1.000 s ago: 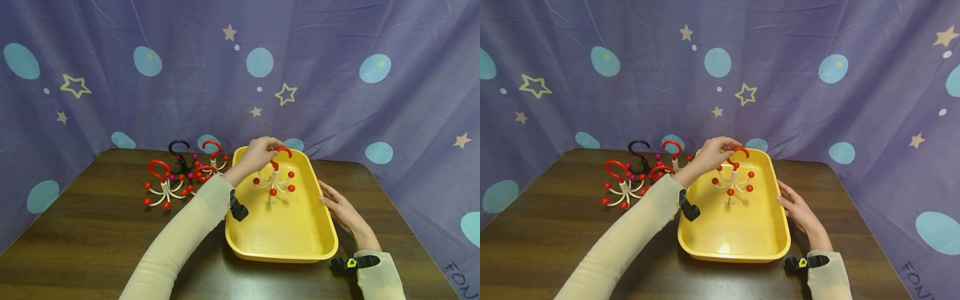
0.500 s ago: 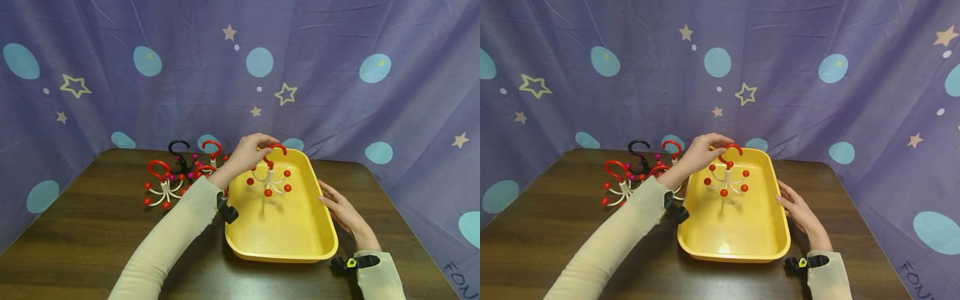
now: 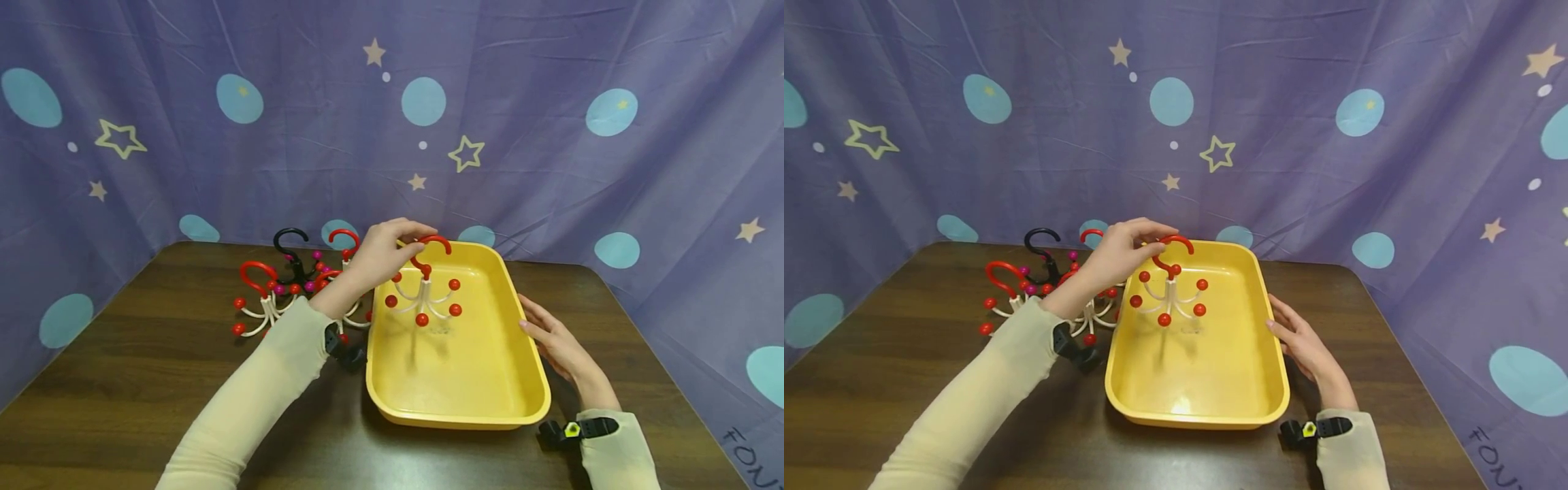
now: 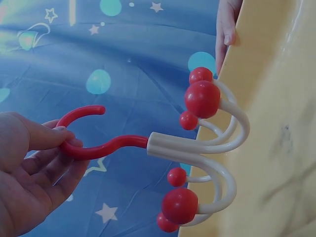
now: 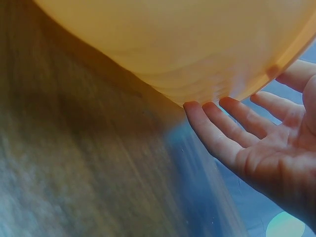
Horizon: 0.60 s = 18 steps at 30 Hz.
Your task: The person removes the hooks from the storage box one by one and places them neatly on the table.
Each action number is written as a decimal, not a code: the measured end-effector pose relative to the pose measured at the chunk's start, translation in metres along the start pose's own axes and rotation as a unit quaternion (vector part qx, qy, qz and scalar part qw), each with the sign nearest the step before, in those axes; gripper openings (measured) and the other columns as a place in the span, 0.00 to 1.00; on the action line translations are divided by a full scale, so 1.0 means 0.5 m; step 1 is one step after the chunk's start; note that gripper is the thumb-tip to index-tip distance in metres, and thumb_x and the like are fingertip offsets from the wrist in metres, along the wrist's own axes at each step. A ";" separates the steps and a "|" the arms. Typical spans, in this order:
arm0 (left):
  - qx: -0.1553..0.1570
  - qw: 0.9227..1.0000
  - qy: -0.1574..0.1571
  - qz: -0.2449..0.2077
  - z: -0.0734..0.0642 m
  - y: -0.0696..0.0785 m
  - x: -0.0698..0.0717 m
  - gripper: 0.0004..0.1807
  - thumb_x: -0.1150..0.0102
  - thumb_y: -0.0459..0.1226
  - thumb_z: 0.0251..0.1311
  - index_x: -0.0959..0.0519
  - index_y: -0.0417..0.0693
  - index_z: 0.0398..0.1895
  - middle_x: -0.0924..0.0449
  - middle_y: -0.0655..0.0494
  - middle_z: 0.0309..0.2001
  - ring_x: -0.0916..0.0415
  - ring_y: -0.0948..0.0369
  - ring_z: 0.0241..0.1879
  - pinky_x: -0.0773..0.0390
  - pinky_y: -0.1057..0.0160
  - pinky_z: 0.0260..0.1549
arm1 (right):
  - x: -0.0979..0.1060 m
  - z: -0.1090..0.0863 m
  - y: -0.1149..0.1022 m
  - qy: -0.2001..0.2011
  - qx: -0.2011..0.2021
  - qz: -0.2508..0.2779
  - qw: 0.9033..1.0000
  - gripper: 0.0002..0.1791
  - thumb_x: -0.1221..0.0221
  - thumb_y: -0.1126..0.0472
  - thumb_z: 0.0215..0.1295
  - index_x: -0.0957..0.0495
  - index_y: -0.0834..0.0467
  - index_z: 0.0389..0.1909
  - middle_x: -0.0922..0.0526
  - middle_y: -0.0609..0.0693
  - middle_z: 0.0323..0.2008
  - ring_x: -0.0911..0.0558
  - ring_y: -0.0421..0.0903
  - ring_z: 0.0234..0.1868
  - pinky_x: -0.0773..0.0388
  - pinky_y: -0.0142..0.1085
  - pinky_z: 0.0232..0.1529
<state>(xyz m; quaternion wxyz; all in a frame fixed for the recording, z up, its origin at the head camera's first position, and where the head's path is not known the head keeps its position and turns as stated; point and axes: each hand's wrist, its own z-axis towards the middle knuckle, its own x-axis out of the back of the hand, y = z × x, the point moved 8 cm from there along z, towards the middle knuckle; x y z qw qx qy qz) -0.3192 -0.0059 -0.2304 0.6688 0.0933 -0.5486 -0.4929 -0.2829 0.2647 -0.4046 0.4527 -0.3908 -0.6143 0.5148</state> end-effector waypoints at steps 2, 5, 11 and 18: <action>-0.004 1.000 0.002 0.003 -0.005 0.003 0.009 0.15 0.44 0.36 0.60 0.21 0.56 0.49 0.22 0.60 0.44 0.25 0.64 0.40 0.24 0.66 0.33 | 0.000 0.000 0.000 -0.002 0.001 0.001 1.000 0.35 0.53 0.56 0.69 0.60 0.55 0.71 0.53 0.64 0.69 0.25 0.33 0.49 0.23 0.36 0.45; -0.012 1.000 0.005 0.005 -0.014 0.007 0.024 0.14 0.44 0.36 0.60 0.21 0.55 0.49 0.22 0.60 0.43 0.25 0.64 0.39 0.26 0.67 0.30 | -0.001 0.001 0.000 -0.003 0.003 0.001 1.000 0.35 0.53 0.56 0.69 0.60 0.55 0.71 0.53 0.64 0.69 0.25 0.33 0.49 0.23 0.36 0.45; -0.013 1.000 0.007 0.006 -0.038 0.009 0.053 0.14 0.45 0.37 0.60 0.21 0.53 0.50 0.23 0.61 0.37 0.28 0.63 0.33 0.29 0.64 0.28 | 0.001 0.001 0.002 0.001 0.000 -0.005 1.000 0.35 0.53 0.56 0.69 0.60 0.55 0.71 0.53 0.64 0.69 0.25 0.33 0.49 0.23 0.37 0.45; -0.013 1.000 0.021 0.000 -0.067 0.002 0.088 0.15 0.44 0.38 0.60 0.22 0.55 0.50 0.23 0.58 0.38 0.29 0.63 0.31 0.29 0.64 0.27 | 0.001 0.002 0.002 0.004 -0.005 -0.014 1.000 0.35 0.53 0.55 0.69 0.59 0.53 0.71 0.52 0.63 0.69 0.26 0.32 0.49 0.24 0.36 0.46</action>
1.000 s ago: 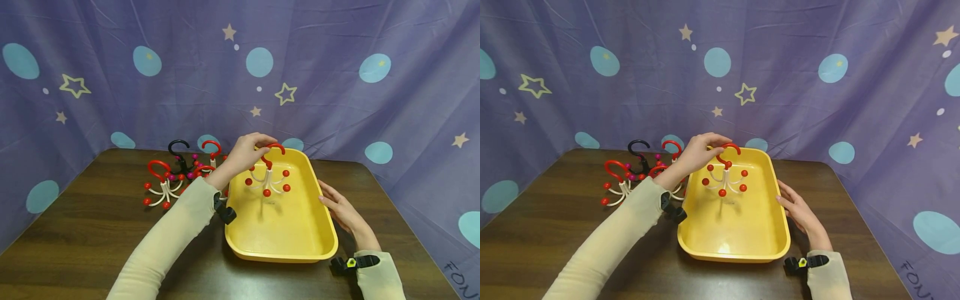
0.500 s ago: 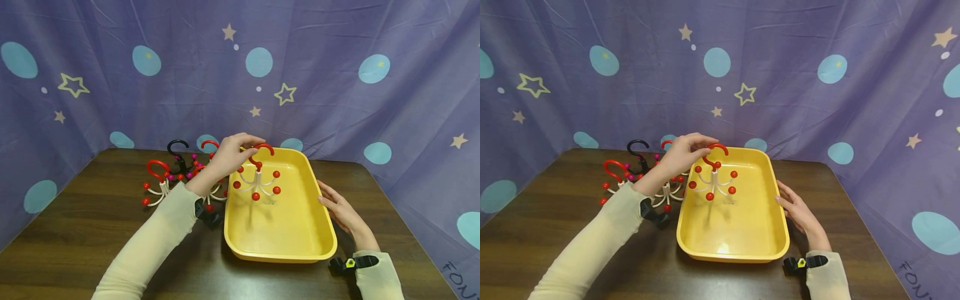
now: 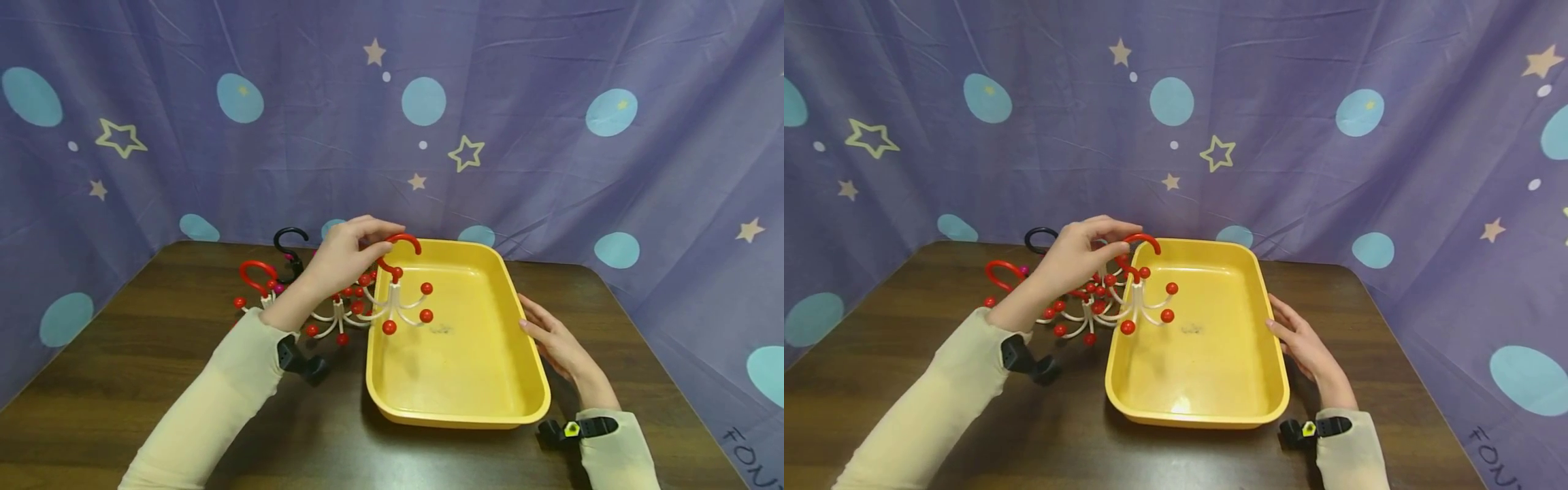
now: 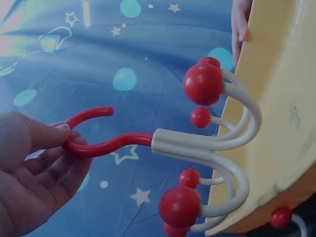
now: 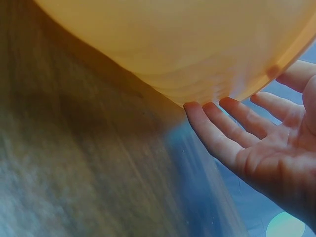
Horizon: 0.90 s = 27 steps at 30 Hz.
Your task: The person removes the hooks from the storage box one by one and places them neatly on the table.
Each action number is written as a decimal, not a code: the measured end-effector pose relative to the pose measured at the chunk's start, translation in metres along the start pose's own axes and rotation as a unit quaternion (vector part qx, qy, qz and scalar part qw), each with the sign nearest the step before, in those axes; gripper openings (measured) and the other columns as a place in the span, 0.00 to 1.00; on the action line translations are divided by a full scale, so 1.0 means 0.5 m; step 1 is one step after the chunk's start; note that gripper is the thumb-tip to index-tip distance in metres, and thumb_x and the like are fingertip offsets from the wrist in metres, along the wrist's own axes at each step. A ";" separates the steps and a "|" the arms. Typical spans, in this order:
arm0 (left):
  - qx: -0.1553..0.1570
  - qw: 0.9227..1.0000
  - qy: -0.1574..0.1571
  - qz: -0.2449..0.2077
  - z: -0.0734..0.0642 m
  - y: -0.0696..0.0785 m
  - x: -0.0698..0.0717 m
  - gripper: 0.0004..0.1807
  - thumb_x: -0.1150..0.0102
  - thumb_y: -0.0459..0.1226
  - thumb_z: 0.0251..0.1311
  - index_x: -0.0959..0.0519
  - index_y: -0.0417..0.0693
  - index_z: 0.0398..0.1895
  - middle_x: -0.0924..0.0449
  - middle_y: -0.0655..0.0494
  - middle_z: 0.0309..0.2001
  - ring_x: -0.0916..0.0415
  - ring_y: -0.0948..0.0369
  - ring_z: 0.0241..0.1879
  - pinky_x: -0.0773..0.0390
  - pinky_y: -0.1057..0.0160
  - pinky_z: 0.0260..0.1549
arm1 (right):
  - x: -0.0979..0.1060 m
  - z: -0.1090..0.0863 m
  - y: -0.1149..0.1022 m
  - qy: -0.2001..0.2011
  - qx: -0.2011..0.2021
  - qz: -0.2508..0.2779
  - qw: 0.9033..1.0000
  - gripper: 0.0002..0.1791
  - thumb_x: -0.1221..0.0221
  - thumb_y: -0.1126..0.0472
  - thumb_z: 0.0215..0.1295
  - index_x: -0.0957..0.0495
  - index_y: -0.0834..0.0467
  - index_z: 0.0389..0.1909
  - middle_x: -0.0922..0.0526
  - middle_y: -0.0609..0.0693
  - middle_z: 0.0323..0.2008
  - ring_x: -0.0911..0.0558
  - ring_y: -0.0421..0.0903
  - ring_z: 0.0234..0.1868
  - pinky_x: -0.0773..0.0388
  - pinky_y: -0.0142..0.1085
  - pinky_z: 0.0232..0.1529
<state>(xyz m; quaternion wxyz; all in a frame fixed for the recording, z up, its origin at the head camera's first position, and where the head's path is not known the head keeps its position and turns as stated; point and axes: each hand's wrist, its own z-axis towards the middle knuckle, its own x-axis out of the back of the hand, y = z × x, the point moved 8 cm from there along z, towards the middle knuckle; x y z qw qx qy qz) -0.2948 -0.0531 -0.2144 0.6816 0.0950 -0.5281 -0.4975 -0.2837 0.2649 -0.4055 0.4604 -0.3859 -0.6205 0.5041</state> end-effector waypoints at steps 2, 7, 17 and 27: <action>0.005 1.000 0.006 0.007 -0.010 -0.004 0.013 0.15 0.44 0.38 0.60 0.22 0.56 0.50 0.22 0.58 0.39 0.29 0.63 0.31 0.29 0.64 0.25 | -0.002 0.001 0.000 -0.003 0.001 0.002 1.000 0.35 0.53 0.55 0.69 0.59 0.54 0.71 0.52 0.63 0.69 0.26 0.32 0.49 0.24 0.36 0.46; 0.031 0.999 0.009 0.003 -0.037 -0.015 0.046 0.15 0.44 0.41 0.59 0.22 0.59 0.50 0.22 0.60 0.40 0.27 0.63 0.33 0.29 0.63 0.21 | -0.001 0.002 0.001 -0.008 0.006 0.007 1.000 0.36 0.53 0.55 0.69 0.60 0.54 0.71 0.53 0.64 0.69 0.25 0.32 0.49 0.23 0.35 0.45; 0.030 0.999 0.035 -0.017 -0.072 -0.028 0.090 0.14 0.43 0.41 0.59 0.21 0.55 0.49 0.20 0.57 0.40 0.24 0.61 0.31 0.29 0.68 0.23 | -0.001 0.003 -0.002 -0.018 0.019 0.013 1.000 0.36 0.54 0.56 0.70 0.61 0.56 0.71 0.55 0.67 0.68 0.25 0.32 0.50 0.23 0.33 0.44; 0.032 0.998 0.046 0.006 -0.115 -0.041 0.103 0.14 0.42 0.40 0.58 0.20 0.54 0.48 0.21 0.58 0.35 0.30 0.61 0.27 0.30 0.70 0.23 | 0.001 0.001 -0.002 -0.011 0.014 0.008 1.000 0.35 0.53 0.55 0.69 0.59 0.54 0.71 0.52 0.65 0.68 0.25 0.33 0.50 0.23 0.34 0.45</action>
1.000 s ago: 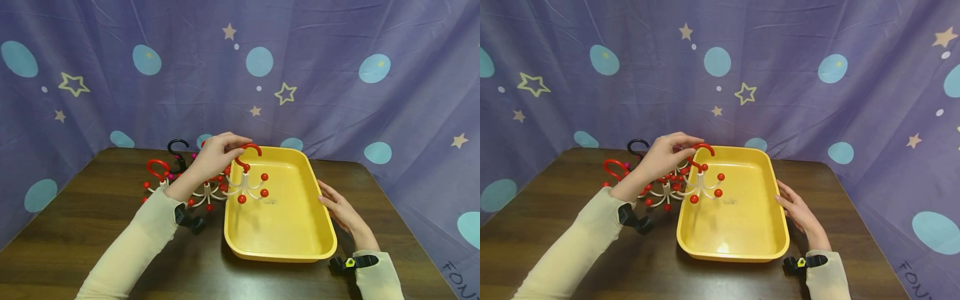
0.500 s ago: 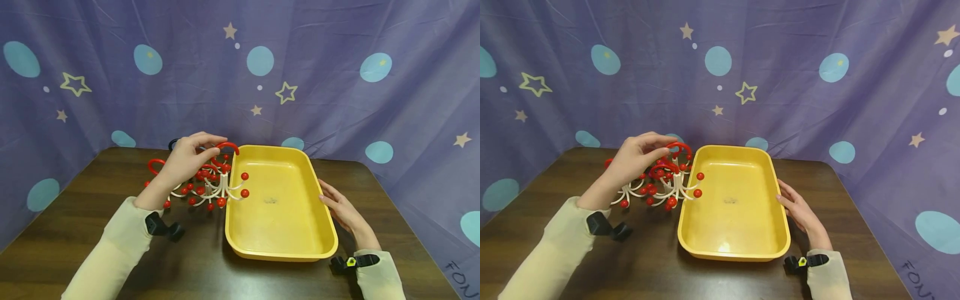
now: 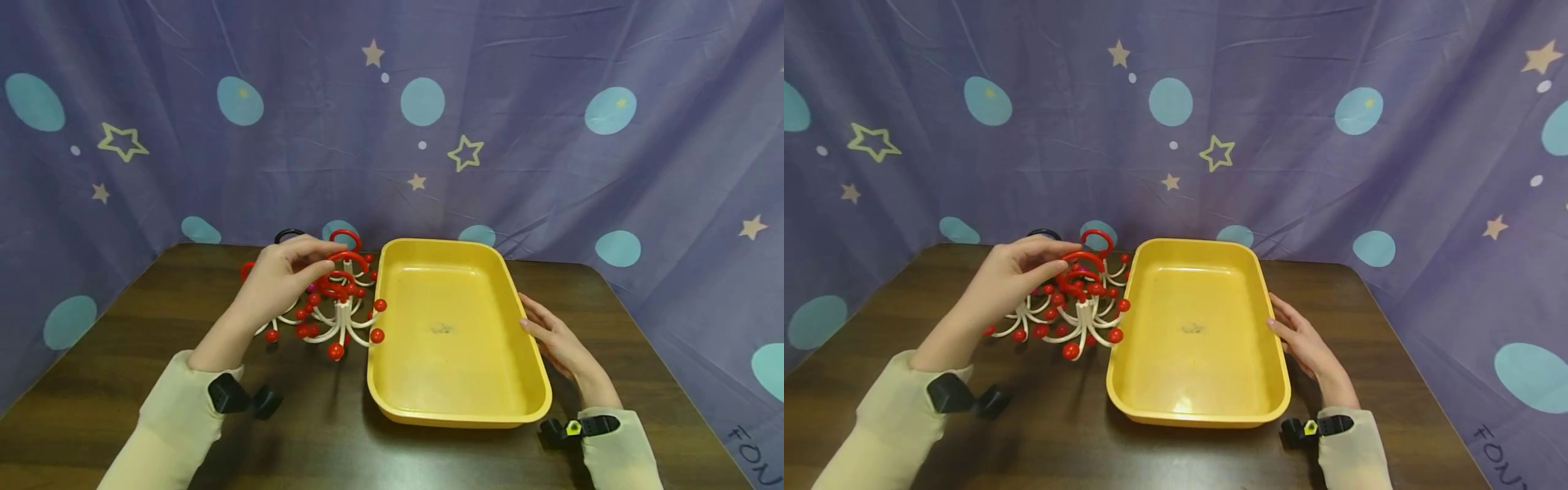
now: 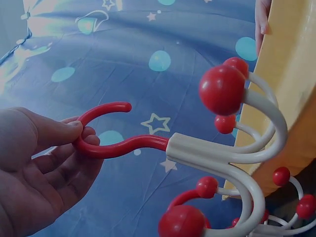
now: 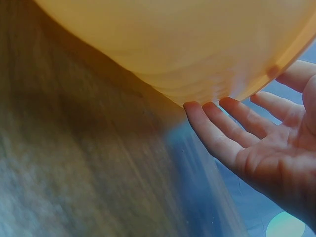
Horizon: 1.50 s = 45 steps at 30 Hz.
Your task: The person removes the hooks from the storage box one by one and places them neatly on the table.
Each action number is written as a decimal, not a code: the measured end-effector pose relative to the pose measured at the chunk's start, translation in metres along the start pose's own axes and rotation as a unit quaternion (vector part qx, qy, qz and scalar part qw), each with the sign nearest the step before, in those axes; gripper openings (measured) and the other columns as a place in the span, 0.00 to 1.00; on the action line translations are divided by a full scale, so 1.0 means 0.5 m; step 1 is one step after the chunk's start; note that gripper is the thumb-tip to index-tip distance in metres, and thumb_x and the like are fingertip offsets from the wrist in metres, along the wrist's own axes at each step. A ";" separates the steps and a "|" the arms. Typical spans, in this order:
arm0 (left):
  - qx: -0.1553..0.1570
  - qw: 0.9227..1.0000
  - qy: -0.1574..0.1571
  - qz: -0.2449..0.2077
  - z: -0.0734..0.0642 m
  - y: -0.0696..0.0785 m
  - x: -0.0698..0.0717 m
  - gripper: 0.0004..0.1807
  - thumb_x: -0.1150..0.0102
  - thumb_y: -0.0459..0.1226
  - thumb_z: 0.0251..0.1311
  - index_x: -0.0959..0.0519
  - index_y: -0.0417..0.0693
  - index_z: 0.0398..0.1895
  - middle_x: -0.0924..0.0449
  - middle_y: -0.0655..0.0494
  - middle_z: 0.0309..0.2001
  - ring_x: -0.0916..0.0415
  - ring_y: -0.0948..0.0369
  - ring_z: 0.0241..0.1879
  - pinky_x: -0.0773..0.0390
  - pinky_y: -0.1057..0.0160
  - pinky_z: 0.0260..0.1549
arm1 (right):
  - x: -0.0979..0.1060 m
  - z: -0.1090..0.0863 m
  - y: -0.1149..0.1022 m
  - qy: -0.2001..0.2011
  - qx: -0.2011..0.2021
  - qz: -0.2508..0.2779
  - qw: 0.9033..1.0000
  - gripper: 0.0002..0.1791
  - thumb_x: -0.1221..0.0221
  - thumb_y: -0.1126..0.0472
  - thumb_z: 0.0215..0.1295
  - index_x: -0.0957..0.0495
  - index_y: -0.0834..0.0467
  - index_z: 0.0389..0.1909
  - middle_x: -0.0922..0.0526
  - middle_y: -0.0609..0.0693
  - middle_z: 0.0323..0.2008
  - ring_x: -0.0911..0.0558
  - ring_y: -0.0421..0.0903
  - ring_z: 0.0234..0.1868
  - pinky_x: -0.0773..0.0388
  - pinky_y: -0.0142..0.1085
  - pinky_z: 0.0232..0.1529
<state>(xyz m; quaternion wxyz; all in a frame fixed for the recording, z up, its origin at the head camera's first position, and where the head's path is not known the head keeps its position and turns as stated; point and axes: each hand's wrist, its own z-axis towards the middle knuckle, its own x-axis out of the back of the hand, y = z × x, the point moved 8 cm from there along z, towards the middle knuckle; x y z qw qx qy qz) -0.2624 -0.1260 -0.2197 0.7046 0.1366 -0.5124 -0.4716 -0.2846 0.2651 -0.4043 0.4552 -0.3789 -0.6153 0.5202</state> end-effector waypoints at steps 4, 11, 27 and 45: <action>-0.002 1.000 0.007 0.007 -0.018 -0.011 0.009 0.14 0.42 0.41 0.58 0.20 0.55 0.48 0.21 0.58 0.35 0.30 0.62 0.25 0.30 0.70 0.23 | 0.000 0.000 -0.001 0.000 0.000 -0.002 1.000 0.35 0.53 0.55 0.69 0.59 0.55 0.71 0.52 0.64 0.69 0.25 0.34 0.50 0.24 0.34 0.45; 0.013 1.000 0.011 0.013 -0.043 -0.035 0.026 0.14 0.41 0.39 0.57 0.20 0.53 0.48 0.20 0.55 0.40 0.23 0.64 0.28 0.28 0.70 0.23 | 0.001 0.000 0.000 0.005 -0.001 -0.005 1.000 0.35 0.53 0.55 0.69 0.58 0.54 0.71 0.51 0.65 0.68 0.24 0.34 0.49 0.23 0.34 0.45; 0.036 0.998 0.034 0.035 -0.085 -0.088 0.055 0.14 0.41 0.38 0.57 0.20 0.50 0.47 0.20 0.54 0.41 0.25 0.68 0.30 0.28 0.73 0.27 | -0.001 -0.001 0.000 -0.002 0.004 0.004 1.000 0.34 0.54 0.57 0.70 0.59 0.55 0.71 0.52 0.65 0.68 0.24 0.35 0.49 0.23 0.34 0.44; 0.084 0.996 0.018 0.023 -0.105 -0.158 0.027 0.13 0.41 0.39 0.57 0.20 0.50 0.46 0.19 0.57 0.37 0.25 0.63 0.30 0.28 0.70 0.26 | -0.002 -0.002 -0.008 -0.008 0.013 -0.004 1.000 0.34 0.54 0.58 0.70 0.59 0.56 0.71 0.52 0.67 0.68 0.24 0.35 0.50 0.23 0.35 0.45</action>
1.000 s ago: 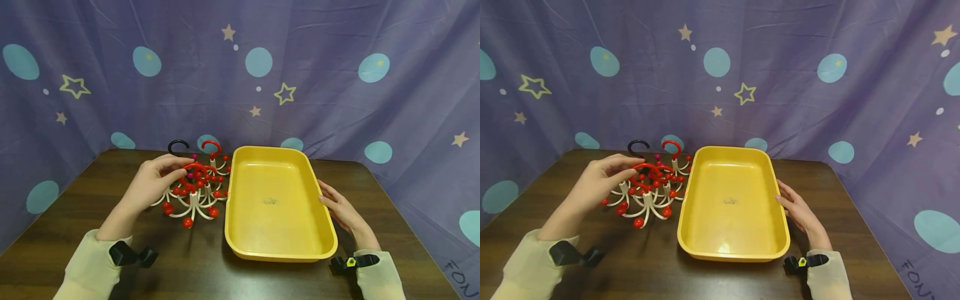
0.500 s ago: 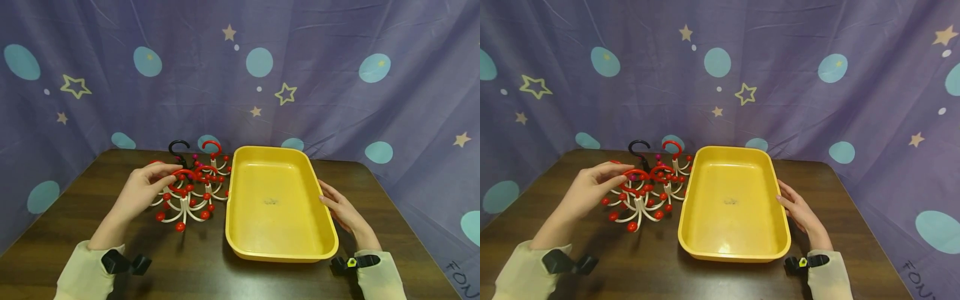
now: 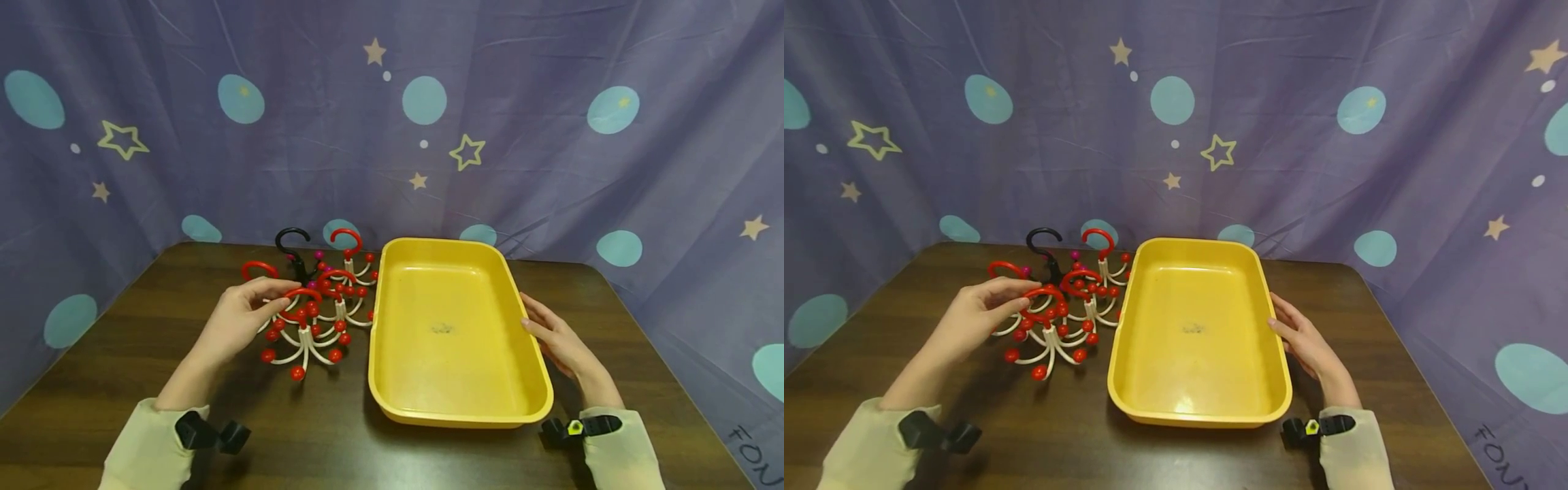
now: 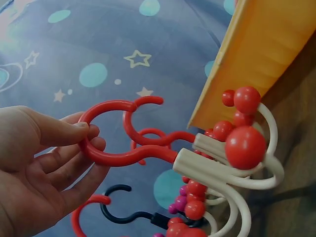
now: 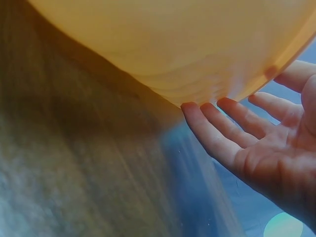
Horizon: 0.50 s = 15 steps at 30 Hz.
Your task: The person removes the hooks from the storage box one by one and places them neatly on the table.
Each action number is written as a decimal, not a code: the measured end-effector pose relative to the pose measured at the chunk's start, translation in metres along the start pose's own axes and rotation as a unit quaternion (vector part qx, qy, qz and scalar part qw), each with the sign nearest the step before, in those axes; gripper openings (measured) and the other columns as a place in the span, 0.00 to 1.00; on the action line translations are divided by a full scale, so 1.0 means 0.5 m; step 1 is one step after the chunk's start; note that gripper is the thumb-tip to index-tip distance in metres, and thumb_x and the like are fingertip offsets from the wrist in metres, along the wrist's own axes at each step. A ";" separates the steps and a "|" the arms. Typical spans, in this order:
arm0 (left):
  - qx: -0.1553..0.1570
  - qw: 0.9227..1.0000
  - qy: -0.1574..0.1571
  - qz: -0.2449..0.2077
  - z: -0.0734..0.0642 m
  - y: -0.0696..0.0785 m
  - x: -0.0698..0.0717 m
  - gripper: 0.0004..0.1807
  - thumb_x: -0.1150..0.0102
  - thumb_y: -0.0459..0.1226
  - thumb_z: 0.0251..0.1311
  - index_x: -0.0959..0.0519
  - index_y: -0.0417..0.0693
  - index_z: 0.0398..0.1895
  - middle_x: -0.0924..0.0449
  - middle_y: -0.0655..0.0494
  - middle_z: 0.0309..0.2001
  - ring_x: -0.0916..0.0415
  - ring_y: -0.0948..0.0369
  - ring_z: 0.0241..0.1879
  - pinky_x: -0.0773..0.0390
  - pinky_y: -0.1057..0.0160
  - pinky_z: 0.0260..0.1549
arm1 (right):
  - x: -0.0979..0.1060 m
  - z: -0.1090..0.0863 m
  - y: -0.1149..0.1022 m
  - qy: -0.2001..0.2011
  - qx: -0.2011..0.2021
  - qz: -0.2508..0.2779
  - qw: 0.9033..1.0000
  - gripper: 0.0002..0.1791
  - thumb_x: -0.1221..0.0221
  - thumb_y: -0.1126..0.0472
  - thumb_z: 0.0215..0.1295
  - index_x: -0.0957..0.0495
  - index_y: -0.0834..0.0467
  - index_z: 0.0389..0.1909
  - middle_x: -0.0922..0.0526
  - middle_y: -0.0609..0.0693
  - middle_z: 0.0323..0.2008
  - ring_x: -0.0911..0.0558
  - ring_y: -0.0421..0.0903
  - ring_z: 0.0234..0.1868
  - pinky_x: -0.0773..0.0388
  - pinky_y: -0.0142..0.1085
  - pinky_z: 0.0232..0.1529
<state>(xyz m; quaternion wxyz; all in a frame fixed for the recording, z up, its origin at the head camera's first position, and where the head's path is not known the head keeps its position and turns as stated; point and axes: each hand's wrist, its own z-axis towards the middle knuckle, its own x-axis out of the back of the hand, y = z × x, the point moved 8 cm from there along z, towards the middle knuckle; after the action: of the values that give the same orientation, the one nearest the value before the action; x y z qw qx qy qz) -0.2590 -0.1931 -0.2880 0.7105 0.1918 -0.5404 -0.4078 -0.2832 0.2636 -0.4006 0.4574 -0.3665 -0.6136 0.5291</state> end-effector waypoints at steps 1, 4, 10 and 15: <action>0.003 1.000 0.000 -0.002 -0.001 -0.003 -0.003 0.13 0.41 0.39 0.57 0.20 0.50 0.46 0.19 0.56 0.38 0.25 0.64 0.31 0.28 0.70 0.26 | 0.000 -0.001 0.000 0.000 0.000 -0.002 1.000 0.34 0.54 0.58 0.70 0.59 0.56 0.71 0.52 0.67 0.68 0.25 0.35 0.50 0.23 0.35 0.45; 0.014 1.000 -0.003 -0.016 -0.003 -0.011 -0.012 0.13 0.41 0.38 0.57 0.20 0.48 0.46 0.19 0.53 0.39 0.25 0.65 0.32 0.27 0.70 0.28 | 0.001 -0.002 -0.001 0.000 0.000 -0.006 1.000 0.34 0.54 0.58 0.70 0.59 0.57 0.71 0.52 0.67 0.68 0.25 0.35 0.50 0.23 0.35 0.45; 0.014 1.000 0.000 -0.015 -0.005 -0.023 -0.020 0.14 0.42 0.40 0.58 0.20 0.49 0.47 0.19 0.52 0.41 0.25 0.66 0.33 0.27 0.69 0.30 | 0.001 -0.003 -0.004 0.000 0.003 -0.005 1.000 0.34 0.54 0.58 0.70 0.59 0.57 0.71 0.52 0.67 0.68 0.25 0.36 0.50 0.23 0.35 0.44; 0.013 1.000 -0.009 -0.018 -0.007 -0.036 -0.025 0.14 0.43 0.41 0.59 0.21 0.50 0.47 0.20 0.53 0.44 0.25 0.65 0.33 0.26 0.69 0.30 | -0.001 0.000 -0.005 -0.001 0.000 -0.013 1.000 0.35 0.54 0.58 0.70 0.59 0.58 0.71 0.51 0.68 0.67 0.24 0.35 0.49 0.23 0.34 0.44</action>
<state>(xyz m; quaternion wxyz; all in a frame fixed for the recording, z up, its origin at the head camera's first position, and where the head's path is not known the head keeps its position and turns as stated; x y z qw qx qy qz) -0.2635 -0.1947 -0.3097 0.6953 0.2070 -0.5489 -0.4152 -0.2829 0.2630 -0.3984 0.4635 -0.3578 -0.6192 0.5231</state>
